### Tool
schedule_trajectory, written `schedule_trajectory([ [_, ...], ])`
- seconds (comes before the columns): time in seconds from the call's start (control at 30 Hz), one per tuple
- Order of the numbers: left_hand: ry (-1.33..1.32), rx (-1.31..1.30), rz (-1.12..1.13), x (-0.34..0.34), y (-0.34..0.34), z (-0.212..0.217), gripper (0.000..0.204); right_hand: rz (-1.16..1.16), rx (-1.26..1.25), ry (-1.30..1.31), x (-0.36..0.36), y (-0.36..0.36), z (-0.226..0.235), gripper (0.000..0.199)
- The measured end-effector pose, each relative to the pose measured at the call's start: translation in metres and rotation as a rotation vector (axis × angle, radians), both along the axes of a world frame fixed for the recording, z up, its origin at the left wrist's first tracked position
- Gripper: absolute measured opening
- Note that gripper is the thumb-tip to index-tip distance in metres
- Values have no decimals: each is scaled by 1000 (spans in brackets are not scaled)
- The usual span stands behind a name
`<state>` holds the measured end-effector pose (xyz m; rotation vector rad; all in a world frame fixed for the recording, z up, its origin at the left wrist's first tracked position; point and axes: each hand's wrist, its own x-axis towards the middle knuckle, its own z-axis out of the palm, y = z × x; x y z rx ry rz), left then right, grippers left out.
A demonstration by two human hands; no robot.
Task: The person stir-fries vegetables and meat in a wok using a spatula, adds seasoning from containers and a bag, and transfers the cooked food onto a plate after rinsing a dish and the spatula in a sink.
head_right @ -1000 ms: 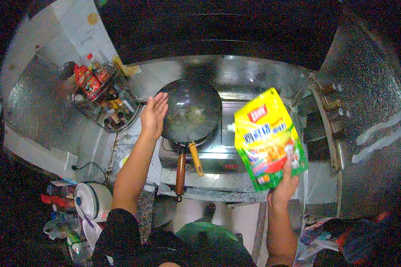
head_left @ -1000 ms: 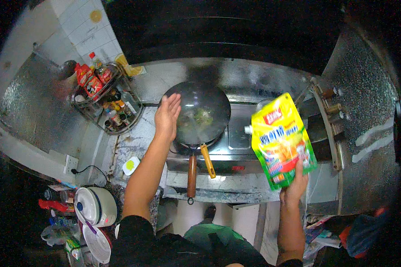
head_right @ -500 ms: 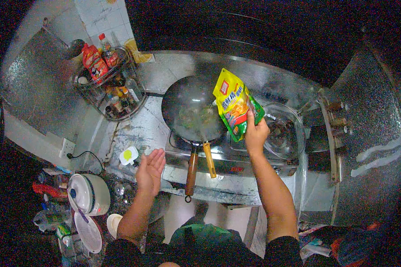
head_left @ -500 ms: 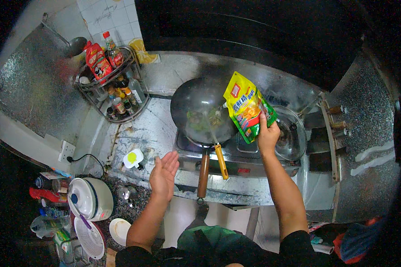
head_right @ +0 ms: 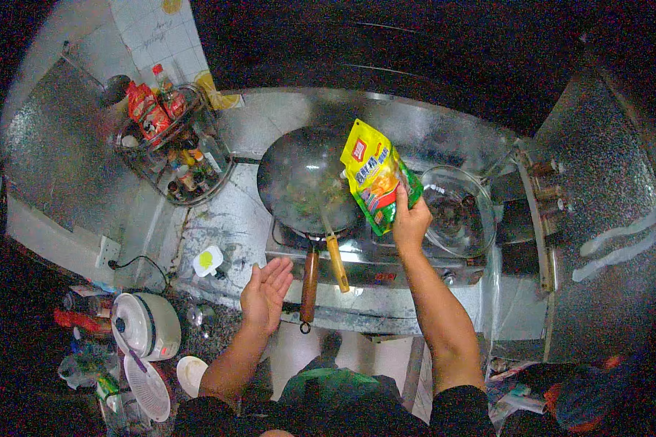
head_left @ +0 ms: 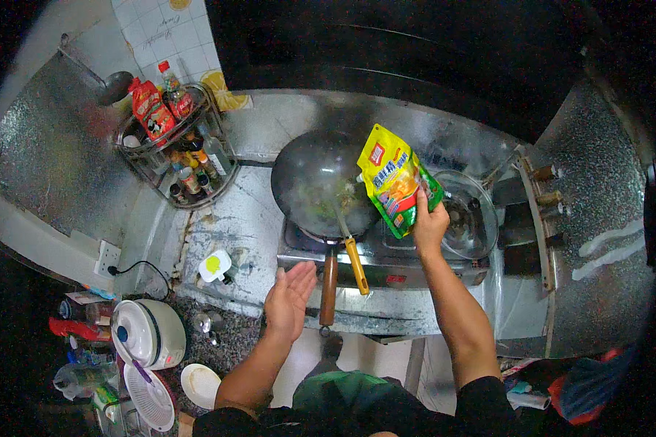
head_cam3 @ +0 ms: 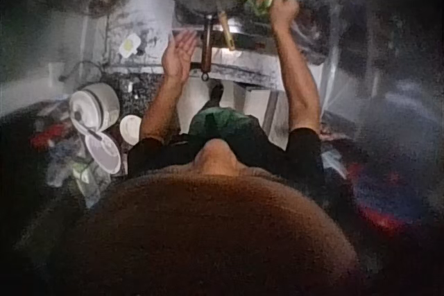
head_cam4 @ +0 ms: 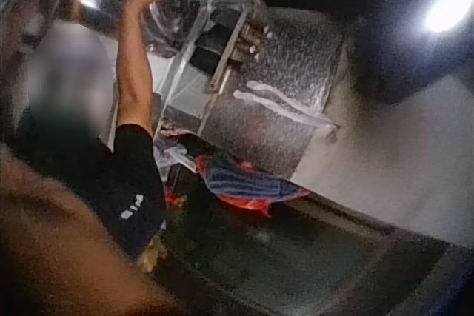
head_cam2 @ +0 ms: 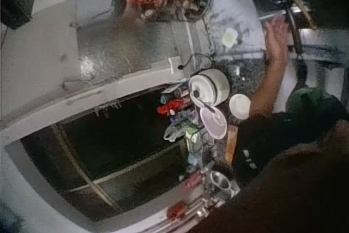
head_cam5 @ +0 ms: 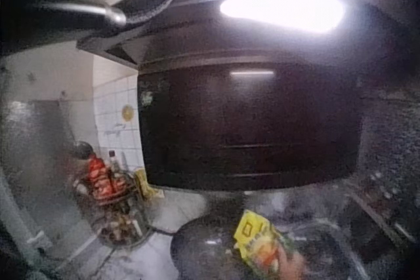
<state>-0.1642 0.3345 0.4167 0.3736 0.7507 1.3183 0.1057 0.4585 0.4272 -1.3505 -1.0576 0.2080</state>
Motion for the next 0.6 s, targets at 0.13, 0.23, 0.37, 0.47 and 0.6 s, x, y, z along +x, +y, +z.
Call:
schedule_trajectory([
  [0.13, -9, -13, -46, 23, -20, 3, 45, 0, -105, 393, 15, -23, -9, 28],
  [0.23, 59, -43, -120, 77, -44, 20, 34, 228, 23, 1110, 14, -75, -2, 38],
  [0.37, 280, 135, -351, 138, -46, 6, 25, 490, 31, 1428, 29, -169, -34, 43],
  [0.47, 489, 144, -565, 190, -92, 19, 31, 294, -125, 1708, 39, -276, -69, 49],
  [0.6, 561, 187, -928, 281, -188, -34, 26, 165, -35, 1650, 96, -441, -120, 57],
])
